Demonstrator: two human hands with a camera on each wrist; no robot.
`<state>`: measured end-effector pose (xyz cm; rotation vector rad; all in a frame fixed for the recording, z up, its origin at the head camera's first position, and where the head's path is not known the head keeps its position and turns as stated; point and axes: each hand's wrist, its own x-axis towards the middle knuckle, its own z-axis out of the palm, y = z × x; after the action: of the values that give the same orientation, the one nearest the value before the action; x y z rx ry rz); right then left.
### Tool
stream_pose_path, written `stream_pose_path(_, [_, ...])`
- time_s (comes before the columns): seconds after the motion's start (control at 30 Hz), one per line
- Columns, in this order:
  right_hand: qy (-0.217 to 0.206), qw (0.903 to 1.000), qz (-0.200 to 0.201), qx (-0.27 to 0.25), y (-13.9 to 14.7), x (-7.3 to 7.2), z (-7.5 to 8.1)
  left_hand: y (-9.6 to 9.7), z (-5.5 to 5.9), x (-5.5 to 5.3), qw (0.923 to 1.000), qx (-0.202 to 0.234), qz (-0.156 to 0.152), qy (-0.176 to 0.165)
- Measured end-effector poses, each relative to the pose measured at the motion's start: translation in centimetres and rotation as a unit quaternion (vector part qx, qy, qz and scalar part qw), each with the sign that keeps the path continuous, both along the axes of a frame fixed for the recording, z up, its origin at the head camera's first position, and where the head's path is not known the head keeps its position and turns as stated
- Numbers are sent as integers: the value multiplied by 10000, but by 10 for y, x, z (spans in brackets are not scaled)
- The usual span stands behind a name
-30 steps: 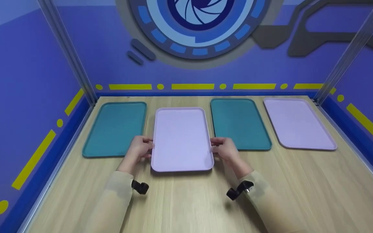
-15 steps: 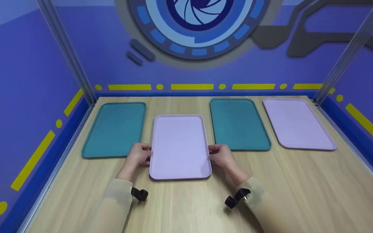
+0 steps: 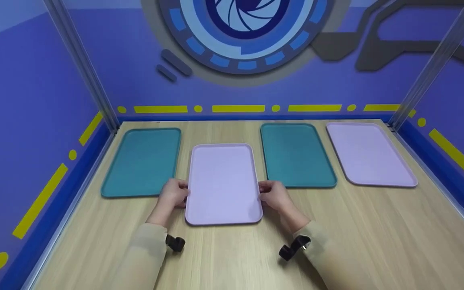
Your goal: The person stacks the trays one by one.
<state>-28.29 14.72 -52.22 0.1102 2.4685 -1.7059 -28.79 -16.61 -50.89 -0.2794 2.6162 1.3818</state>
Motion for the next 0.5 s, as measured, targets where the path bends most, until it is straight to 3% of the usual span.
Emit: stream_pose_path(0.5, [-138,9998,108,135,5,-1,1,4,4,1,9995,-296,-45,49])
